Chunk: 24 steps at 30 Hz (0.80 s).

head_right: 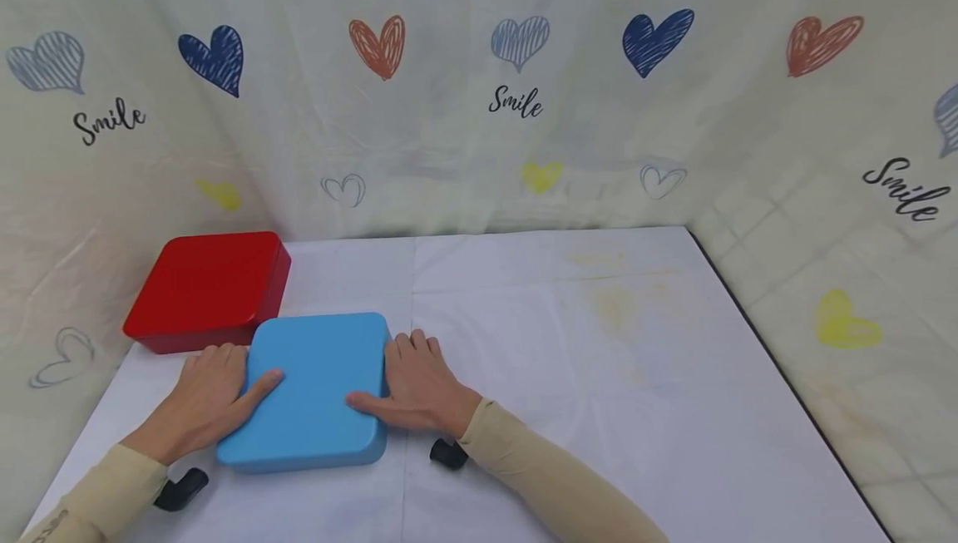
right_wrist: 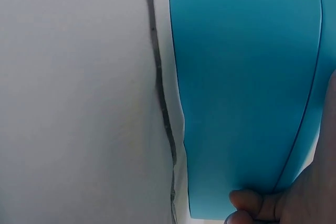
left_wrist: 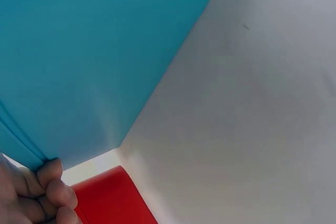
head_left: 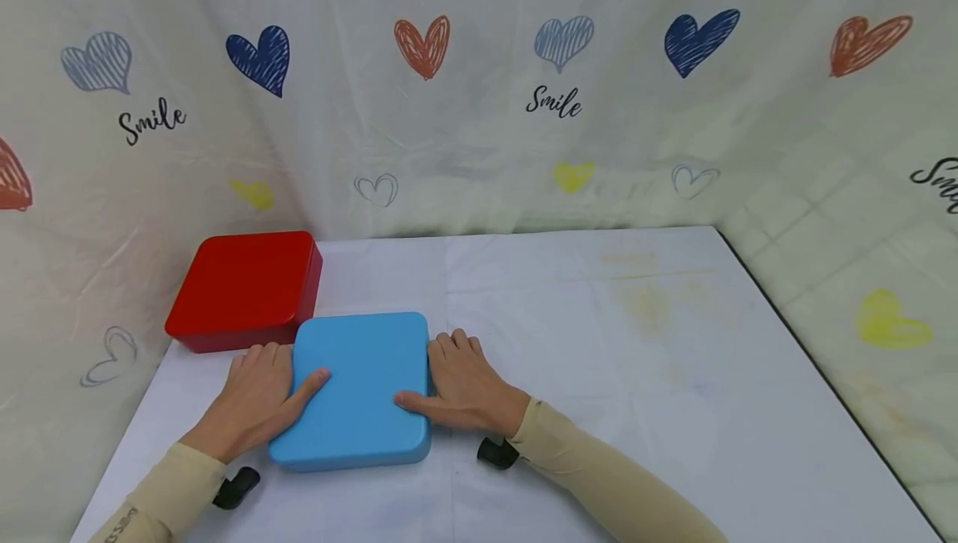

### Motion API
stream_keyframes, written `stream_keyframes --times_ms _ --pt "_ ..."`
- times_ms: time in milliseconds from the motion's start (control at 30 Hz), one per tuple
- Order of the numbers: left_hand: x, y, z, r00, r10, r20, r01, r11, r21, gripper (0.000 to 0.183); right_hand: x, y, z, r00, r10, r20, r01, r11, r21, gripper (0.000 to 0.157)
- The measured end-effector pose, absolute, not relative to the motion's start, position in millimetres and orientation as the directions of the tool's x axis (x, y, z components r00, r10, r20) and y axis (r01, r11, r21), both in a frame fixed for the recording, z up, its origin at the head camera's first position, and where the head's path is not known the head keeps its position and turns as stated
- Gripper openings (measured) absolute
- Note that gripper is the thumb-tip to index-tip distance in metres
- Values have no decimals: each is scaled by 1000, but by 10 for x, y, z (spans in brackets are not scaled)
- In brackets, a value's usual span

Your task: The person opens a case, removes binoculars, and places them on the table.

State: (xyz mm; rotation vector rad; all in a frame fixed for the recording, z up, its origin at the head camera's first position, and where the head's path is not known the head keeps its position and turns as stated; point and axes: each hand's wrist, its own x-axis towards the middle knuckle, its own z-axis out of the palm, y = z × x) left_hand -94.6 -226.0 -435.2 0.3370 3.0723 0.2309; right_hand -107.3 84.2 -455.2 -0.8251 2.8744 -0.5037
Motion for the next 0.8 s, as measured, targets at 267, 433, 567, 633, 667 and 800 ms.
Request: stream_keyframes --times_ms 267,433,567,633,667,800 --pt "-956 -2210 -4345 -974 228 -12 224 964 145 68 -1063 887 -4550 -849 -528 3 -499 800 -334 67" --pt "-944 -2171 -4341 -973 232 -13 227 960 163 74 -1058 923 -4546 -854 -521 6 -494 806 -326 70" --pt "-951 -2134 -4337 -972 235 -13 230 959 166 73 -1056 960 -4544 -858 -514 3 -486 809 -331 71" --pt "-956 -2118 -4342 -972 235 -12 230 960 161 70 -1054 980 -4539 -857 -515 1 -486 808 -333 71" --pt "-960 -2109 -4343 -972 236 -10 231 960 160 69 -1053 990 -4537 -857 -515 0 -485 808 -335 70" --pt "-970 -2076 -4354 -972 236 -8 232 959 161 67 -1051 1029 -4530 -856 -517 -3 -484 804 -344 68"
